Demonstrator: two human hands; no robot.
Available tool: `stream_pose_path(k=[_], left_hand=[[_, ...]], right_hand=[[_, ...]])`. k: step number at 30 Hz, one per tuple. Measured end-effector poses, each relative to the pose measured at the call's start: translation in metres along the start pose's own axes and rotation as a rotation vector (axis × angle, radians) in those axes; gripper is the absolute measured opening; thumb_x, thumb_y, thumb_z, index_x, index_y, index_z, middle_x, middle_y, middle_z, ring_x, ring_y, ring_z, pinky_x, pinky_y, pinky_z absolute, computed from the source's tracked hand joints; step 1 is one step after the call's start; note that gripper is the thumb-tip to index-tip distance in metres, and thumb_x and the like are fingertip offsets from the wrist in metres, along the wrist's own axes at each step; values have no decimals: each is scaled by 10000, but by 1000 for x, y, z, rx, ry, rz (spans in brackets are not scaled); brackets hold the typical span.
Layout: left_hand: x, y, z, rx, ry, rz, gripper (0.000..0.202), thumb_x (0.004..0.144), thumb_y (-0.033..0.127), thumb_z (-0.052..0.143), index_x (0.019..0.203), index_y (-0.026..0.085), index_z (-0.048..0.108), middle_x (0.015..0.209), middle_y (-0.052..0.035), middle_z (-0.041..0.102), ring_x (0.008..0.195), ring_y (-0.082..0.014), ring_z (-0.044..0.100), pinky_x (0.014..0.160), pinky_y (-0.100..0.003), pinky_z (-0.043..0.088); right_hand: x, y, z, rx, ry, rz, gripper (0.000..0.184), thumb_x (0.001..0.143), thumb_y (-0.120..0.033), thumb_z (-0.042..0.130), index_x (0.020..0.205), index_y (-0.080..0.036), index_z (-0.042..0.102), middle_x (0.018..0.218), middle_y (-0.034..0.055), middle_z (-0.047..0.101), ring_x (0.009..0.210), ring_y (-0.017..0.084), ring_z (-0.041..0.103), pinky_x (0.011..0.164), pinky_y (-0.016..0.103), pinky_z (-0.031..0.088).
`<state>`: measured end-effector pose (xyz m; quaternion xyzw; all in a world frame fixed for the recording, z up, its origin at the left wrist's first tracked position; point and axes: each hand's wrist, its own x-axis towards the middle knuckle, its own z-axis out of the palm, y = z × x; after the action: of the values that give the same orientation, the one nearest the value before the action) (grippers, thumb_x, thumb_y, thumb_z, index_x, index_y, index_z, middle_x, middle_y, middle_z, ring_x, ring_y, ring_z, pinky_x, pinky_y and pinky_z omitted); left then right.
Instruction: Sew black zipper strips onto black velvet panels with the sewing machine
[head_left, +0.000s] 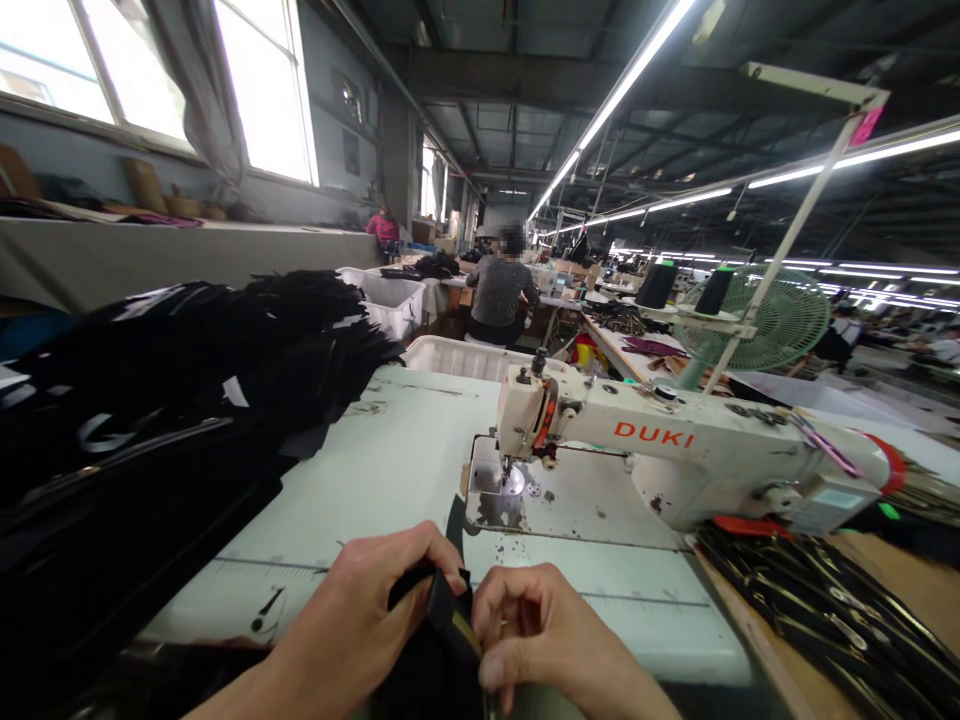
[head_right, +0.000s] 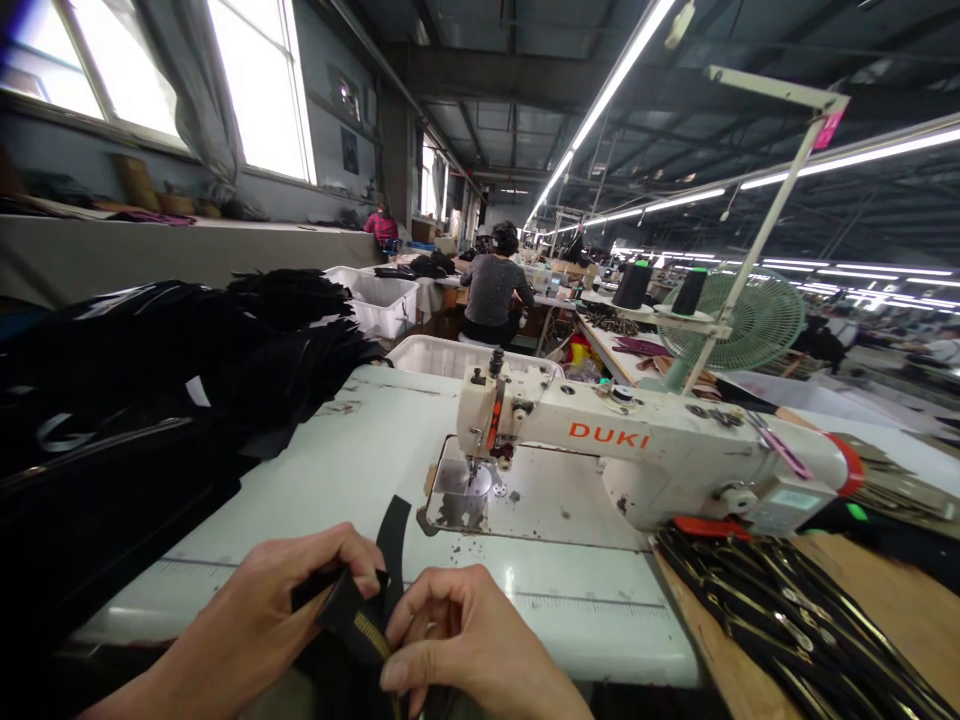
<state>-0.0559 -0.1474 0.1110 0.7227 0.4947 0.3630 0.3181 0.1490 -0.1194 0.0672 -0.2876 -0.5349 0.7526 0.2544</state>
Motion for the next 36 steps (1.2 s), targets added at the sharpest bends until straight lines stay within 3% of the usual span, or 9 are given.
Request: stream_pose_path(k=[4,8,13,17,22,28,36], left_hand=[[2,4,-6,50,19,10,156,855,242,478,770,226,608,730,38,688,671,-136,646,649,-211,452],[1,8,-10,6,-31,-9,146,850,234,478,774,230,602,762,39,697,689,-135,651,651,-202,457],[-1,8,-12,-54,-68,-14,128,862,222,482,770,229,571,816,31,706,705,-137,654,646,-195,461],[1,8,-14,1,-50,-8,184,909,301,473,783,226,584,769,23,689,703,-155,641,662,-219,460],[2,13,-17,45,-59,-17,217,917,343,489,753,221,560,709,41,639,654,-144,587,618,-211,438],[4,14,-13,64,20,5,212,927,345,499,757,227,546,712,52,630,652,-137,585,628,-222,426],[6,15,-5,84,91,63,204,924,321,478,744,236,520,731,41,647,663,-148,603,652,-242,427]], right_hand=[[-1,-5,9,-55,109,17,533,471,-442,941,705,-152,560,563,-37,585,412,70,502,417,176,430],[-7,-15,16,-189,140,-5,516,549,-504,893,709,-169,534,590,-52,539,433,72,466,392,177,351],[-13,-21,17,-461,153,-137,409,694,-481,815,699,-183,535,695,-33,526,609,104,459,540,218,347],[-15,-20,13,-572,180,-283,386,814,-511,715,717,-200,508,744,-17,520,695,135,474,606,243,349],[-13,-19,10,-539,184,-371,417,842,-544,680,712,-203,478,743,-17,491,665,127,447,595,246,332],[-7,-8,12,-364,265,-402,446,838,-594,663,743,-197,483,718,-35,416,621,104,369,577,236,311],[-5,5,12,-200,275,-327,448,857,-610,637,804,-197,471,712,-46,346,571,84,281,491,213,249]])
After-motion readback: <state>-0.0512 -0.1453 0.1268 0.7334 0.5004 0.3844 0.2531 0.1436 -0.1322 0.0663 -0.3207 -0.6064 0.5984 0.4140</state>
